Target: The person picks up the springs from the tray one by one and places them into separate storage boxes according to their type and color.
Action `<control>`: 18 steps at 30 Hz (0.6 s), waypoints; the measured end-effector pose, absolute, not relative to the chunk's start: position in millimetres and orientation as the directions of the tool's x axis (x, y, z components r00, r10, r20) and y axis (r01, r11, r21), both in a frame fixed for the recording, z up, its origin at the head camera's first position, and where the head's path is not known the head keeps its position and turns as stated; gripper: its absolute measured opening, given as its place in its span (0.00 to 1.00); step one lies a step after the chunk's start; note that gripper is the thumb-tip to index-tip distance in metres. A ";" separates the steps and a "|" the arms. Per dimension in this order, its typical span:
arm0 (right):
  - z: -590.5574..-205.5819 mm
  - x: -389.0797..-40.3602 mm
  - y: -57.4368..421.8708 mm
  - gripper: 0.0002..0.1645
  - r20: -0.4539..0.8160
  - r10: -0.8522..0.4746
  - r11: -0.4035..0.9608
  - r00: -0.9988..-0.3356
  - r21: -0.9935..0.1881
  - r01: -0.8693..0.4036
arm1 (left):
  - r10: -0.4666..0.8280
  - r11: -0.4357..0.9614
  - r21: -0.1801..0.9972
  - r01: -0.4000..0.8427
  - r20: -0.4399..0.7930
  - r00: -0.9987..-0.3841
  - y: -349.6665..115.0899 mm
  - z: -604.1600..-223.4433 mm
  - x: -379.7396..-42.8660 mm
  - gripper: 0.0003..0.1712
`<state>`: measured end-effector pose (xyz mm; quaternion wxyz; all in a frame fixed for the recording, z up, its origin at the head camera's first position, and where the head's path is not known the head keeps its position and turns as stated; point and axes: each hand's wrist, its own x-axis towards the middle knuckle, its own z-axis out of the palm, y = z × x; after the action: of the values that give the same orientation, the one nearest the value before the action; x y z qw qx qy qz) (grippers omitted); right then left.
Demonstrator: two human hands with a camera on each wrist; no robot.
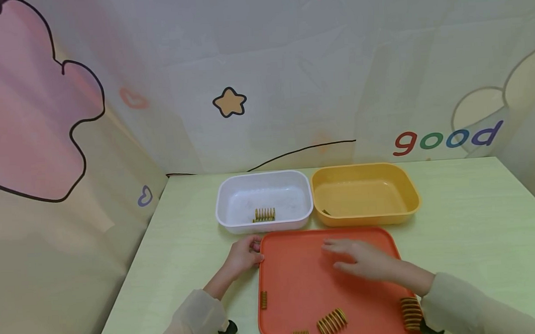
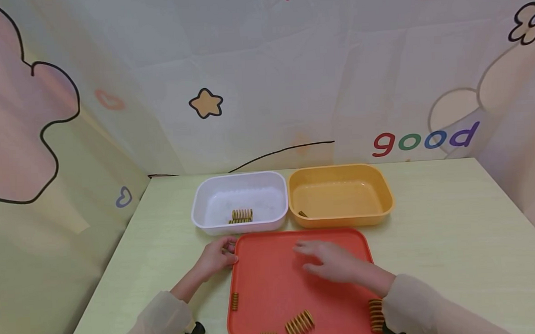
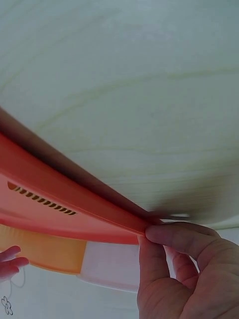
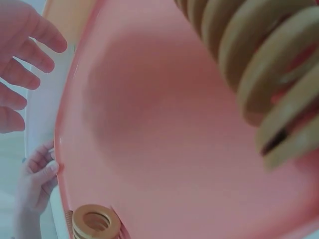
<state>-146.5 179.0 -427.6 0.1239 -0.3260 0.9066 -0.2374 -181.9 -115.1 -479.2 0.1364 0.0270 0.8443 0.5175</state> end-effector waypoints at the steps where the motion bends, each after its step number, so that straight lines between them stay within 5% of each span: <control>1: -427.7 -146.0 177.7 0.26 -0.077 -0.653 0.675 -0.753 -0.510 -0.533 | 0.186 0.464 0.881 -0.096 -0.203 -0.962 -115.1 -479.1 -182.0 0.23; 11: -431.2 -141.5 167.8 0.26 -0.078 -0.695 0.663 -0.715 -0.454 -0.595 | 0.192 0.468 0.880 -0.080 -0.190 -0.963 -115.8 -480.1 -181.9 0.23; 18: -432.6 -139.2 160.0 0.22 0.038 -0.721 0.625 -0.692 -0.396 -0.673 | 0.191 0.472 0.879 -0.076 -0.185 -0.964 -115.9 -479.8 -181.8 0.22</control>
<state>-139.2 160.0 -432.6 0.0620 -0.3873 0.8994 -0.1932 -181.8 -115.9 -479.8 0.1298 0.0340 0.8479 0.5129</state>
